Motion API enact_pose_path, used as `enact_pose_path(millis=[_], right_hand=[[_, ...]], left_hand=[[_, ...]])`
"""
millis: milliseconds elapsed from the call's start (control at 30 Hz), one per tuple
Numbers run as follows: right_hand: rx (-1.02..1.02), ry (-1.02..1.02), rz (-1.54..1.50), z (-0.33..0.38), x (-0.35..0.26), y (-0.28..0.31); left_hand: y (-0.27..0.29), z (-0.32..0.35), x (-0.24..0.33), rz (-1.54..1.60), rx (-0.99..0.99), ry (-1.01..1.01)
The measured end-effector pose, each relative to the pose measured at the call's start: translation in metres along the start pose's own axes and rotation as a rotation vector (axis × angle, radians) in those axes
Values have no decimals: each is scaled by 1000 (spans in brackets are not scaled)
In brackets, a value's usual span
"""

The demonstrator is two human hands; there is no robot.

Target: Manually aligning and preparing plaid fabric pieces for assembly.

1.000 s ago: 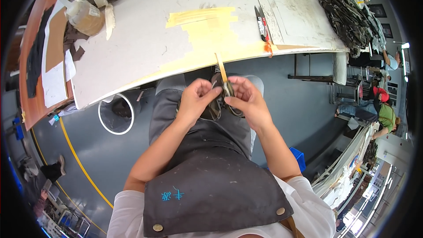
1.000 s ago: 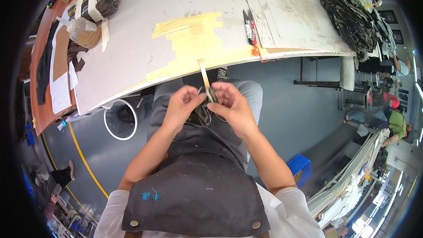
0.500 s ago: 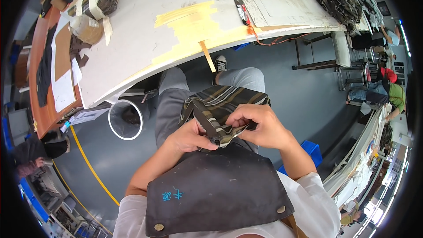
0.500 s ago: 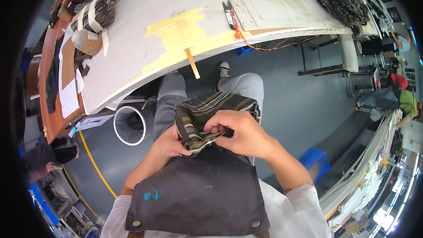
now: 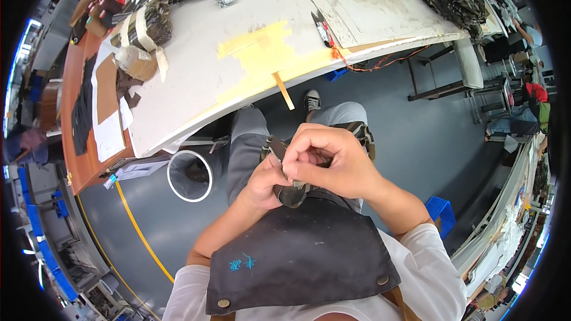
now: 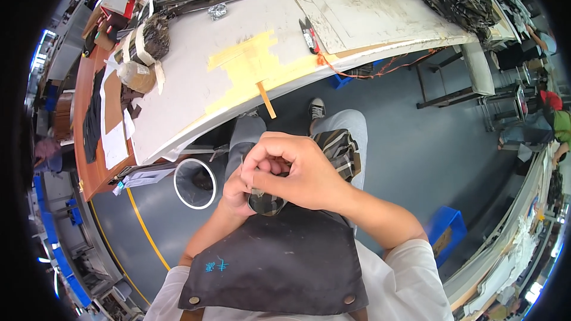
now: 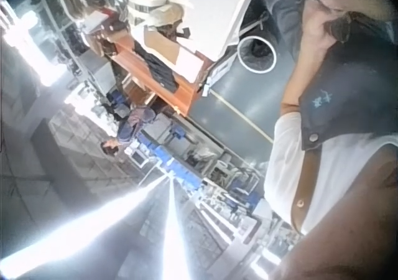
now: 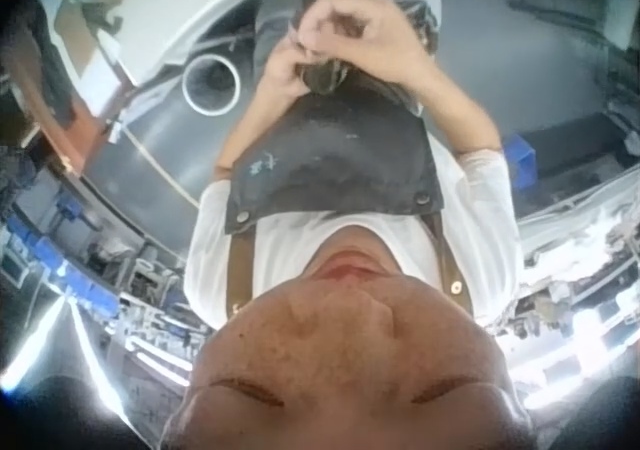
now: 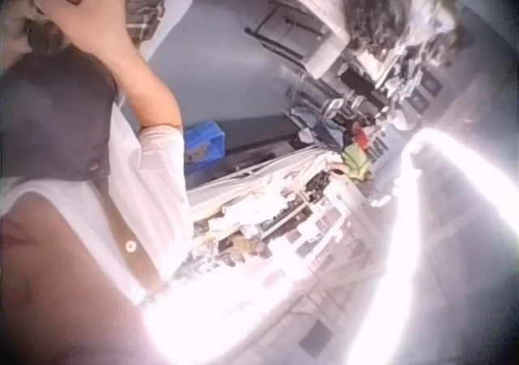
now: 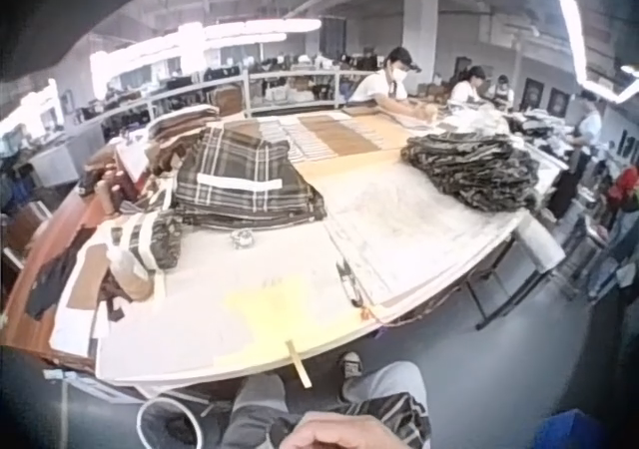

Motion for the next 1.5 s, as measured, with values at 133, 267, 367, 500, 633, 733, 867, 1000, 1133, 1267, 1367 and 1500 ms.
enact_pose_path(millis=[133, 267, 367, 500, 633, 733, 867, 1000, 1133, 1267, 1367, 1500], right_hand=[[144, -85, -336, -1, 16, 7], [69, 175, 34, -4, -15, 7], [154, 280, 25, 0, -21, 9], [201, 320, 182, 6, -23, 12], [183, 254, 78, 4, -22, 20], [154, 317, 54, 1, -23, 11], [127, 230, 68, 7, -16, 11], [117, 116, 34, 18, -8, 13], [203, 174, 392, 40, -33, 28], [338, 177, 441, 73, -68, 54], [560, 123, 320, 96, -81, 89], [753, 278, 929, 93, -88, 120]], left_hand=[[2, 1, 1, 86, 31, -22], [-18, -3, 8, 229, 42, -67], [-20, 3, 9, 258, 62, -88], [-12, 4, 10, 273, 28, -73], [-25, 0, 14, 260, -44, -44], [-22, 7, 7, 300, 20, -19], [-18, 10, -2, 372, 30, 71], [-20, 16, 7, 303, -21, 13], [-43, 18, 18, -14, -189, -11], [-38, 15, 13, -676, -169, -59], [-24, 12, -26, -1796, -442, 5], [-49, 4, -47, -1738, -646, -149]])
Point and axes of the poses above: each hand's wrist, its own z-axis away from the middle knuckle, its own y-axis out of the back of the hand, x = y × z, the point moved 10 cm from there along -z, towards the middle knuckle, and after that the axes turned 1 degree about -z, right-handed, at the moved point
